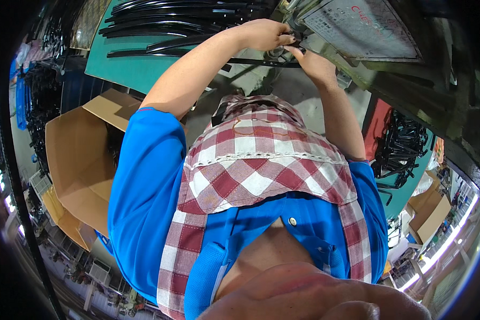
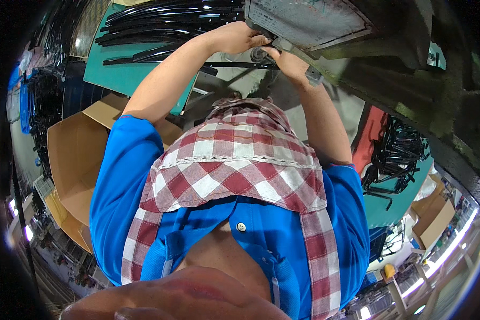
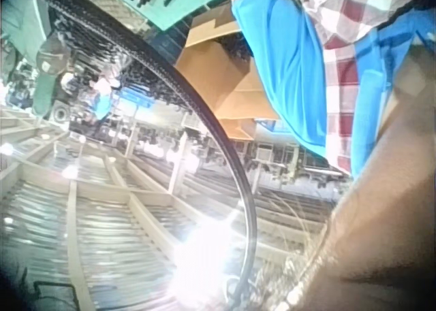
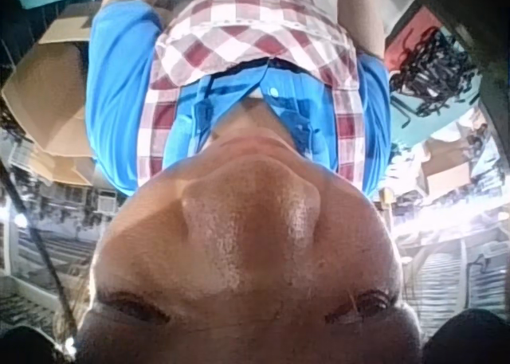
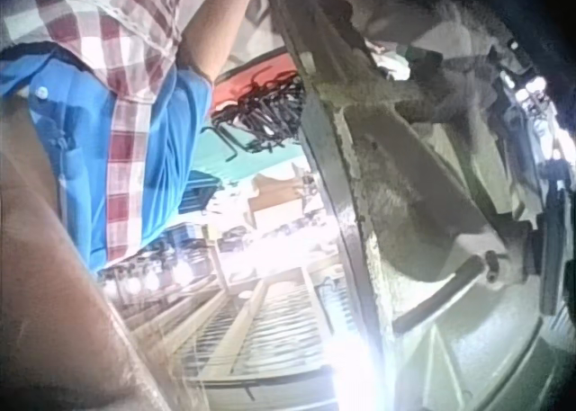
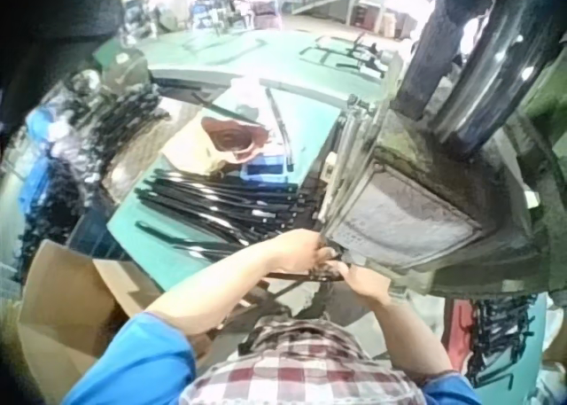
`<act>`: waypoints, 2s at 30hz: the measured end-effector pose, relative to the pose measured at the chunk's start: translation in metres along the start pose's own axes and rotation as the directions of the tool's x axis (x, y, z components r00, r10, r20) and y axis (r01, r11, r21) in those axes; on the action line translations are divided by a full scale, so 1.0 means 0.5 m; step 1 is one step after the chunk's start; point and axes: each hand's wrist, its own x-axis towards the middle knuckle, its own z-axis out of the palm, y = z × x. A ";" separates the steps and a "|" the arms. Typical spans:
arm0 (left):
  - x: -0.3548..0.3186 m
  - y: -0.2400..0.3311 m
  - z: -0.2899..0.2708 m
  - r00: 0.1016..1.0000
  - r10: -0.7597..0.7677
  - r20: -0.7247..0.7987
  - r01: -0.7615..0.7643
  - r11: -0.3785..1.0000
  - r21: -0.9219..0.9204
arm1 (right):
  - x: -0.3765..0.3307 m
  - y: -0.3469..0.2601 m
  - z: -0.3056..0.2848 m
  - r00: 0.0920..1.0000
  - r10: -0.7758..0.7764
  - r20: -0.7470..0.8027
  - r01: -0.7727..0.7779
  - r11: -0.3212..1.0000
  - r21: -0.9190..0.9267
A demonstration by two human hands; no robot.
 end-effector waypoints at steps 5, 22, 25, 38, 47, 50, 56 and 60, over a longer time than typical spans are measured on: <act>-0.019 0.018 -0.007 0.997 0.078 -0.020 -0.074 0.985 0.155 | 0.001 0.032 0.050 0.996 -0.037 -0.077 0.027 0.990 -0.137; 0.004 -0.053 0.033 0.992 0.123 0.042 -0.125 0.990 0.061 | 0.011 0.054 0.093 0.967 0.115 0.226 -0.093 0.990 -0.105; 0.024 -0.060 0.000 0.950 0.008 0.311 0.075 0.965 -0.252 | 0.009 0.075 0.105 0.977 0.110 0.182 -0.087 0.988 -0.130; 0.040 -0.051 0.011 0.970 -0.040 0.240 0.042 0.999 -0.001 | -0.007 0.086 0.090 0.997 0.063 0.047 -0.053 0.981 -0.186; -0.069 -0.072 -0.056 0.974 -0.108 0.200 0.032 0.936 0.350 | -0.001 0.079 0.087 0.977 0.146 0.157 -0.112 0.972 -0.205; -0.049 -0.042 -0.051 0.980 -0.131 0.147 0.032 0.842 0.539 | -0.017 0.099 0.070 0.974 0.200 0.108 -0.175 0.963 -0.205; -0.113 -0.095 -0.042 0.994 -0.111 -0.026 0.110 0.882 0.459 | 0.007 0.066 0.046 0.996 -0.080 0.026 0.084 0.964 -0.252; -0.127 -0.061 -0.085 0.998 -0.058 -0.039 0.067 0.966 0.252 | 0.016 0.028 -0.009 0.997 0.077 -0.009 -0.077 0.989 -0.123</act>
